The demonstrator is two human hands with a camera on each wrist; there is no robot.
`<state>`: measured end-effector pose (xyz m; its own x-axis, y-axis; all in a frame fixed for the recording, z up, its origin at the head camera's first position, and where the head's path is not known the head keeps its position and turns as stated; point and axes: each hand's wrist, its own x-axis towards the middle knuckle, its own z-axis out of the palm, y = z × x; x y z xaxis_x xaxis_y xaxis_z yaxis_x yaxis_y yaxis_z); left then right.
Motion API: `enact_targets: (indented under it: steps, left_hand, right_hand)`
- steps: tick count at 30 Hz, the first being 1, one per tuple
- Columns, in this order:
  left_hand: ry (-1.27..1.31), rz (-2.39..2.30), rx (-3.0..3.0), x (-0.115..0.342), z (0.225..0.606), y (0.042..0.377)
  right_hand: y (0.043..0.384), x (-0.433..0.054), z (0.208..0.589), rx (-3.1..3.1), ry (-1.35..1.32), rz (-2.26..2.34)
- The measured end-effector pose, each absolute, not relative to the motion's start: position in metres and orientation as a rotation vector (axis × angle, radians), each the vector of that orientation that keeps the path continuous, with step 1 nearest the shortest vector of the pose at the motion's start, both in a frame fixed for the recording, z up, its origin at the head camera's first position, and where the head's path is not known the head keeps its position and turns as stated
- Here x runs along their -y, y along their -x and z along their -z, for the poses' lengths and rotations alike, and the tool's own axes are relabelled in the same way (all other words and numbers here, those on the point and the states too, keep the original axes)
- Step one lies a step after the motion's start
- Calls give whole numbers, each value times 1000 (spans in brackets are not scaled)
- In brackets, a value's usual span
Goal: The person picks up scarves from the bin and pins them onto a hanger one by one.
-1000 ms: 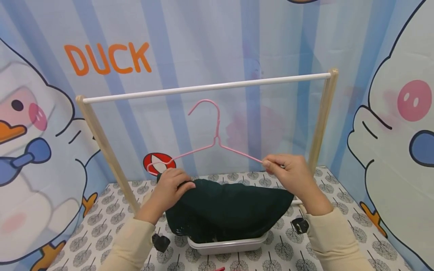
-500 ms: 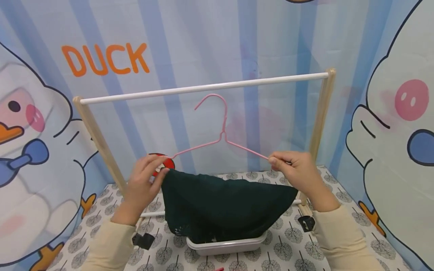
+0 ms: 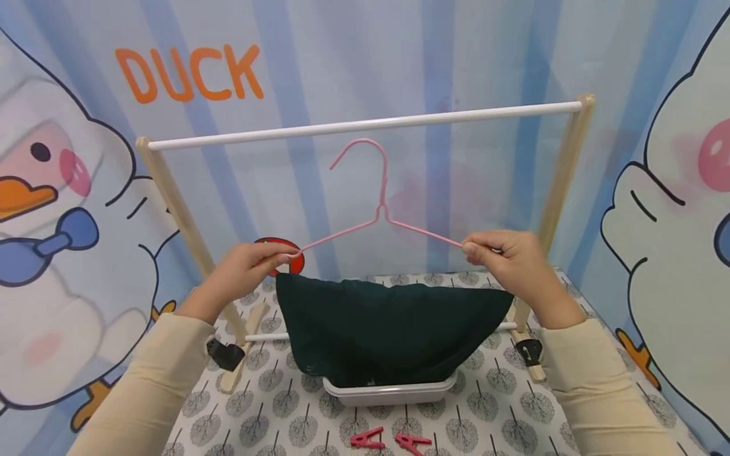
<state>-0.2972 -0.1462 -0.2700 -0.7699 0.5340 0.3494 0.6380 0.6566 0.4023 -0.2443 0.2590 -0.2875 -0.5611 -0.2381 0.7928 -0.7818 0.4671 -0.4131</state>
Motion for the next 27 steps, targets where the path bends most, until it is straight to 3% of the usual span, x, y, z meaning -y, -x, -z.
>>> enact_targets:
  steps: [16, 22, 27]
  left_hand:
    - [938, 898, 2129, 133, 300, 300]
    - [901, 799, 2002, 132, 302, 298]
    - [858, 789, 1976, 133, 305, 293]
  right_hand:
    - [242, -259, 277, 2099, -662, -776]
    - [219, -270, 280, 2149, -418, -758]
    - [190, -278, 312, 2011, -374, -712]
